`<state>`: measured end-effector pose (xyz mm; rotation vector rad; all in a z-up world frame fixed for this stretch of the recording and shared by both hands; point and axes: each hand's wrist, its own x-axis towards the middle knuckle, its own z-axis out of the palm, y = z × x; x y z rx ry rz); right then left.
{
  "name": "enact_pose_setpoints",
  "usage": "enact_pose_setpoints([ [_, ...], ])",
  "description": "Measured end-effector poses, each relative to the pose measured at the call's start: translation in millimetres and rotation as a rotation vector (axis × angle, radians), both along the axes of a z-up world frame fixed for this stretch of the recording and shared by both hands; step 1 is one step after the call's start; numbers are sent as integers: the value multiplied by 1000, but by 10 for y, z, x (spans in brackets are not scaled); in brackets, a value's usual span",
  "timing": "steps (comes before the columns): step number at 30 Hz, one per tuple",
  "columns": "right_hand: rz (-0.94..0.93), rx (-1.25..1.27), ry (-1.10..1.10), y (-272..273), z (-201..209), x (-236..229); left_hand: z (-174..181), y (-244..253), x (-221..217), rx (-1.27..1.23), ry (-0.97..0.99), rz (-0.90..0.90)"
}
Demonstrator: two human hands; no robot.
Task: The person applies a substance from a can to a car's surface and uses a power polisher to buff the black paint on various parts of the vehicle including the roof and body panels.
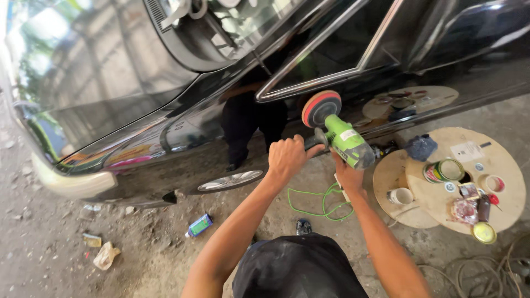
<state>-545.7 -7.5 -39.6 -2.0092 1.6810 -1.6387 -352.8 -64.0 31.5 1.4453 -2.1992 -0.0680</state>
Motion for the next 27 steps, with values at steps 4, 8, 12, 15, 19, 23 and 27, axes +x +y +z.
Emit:
enact_pose_setpoints([
  [4, 42, 174, -78, 121, -157, 498, -179, 221, 560, 36, -5, 37],
  [8, 114, 77, -104, 218, -319, 1152, -293, 442, 1280, 60, -3, 99],
  [12, 139, 146, 35, 260, -643, 1749, -364, 626, 1980, 115, -4, 182],
  [15, 117, 120, 313, 293, -880, 2170, -439, 784, 2493, 172, -18, 235],
  [19, 224, 202, 170, 340, -964, 2794, -538, 925, 3128, 207, -30, 293],
  [23, 268, 278, -110, 369, -789, 3418, -587, 1091, 3728, 226, -33, 363],
  [27, 316, 335, -97, 344, -589, 3973, -560, 1201, 4224, 269, -74, 448],
])
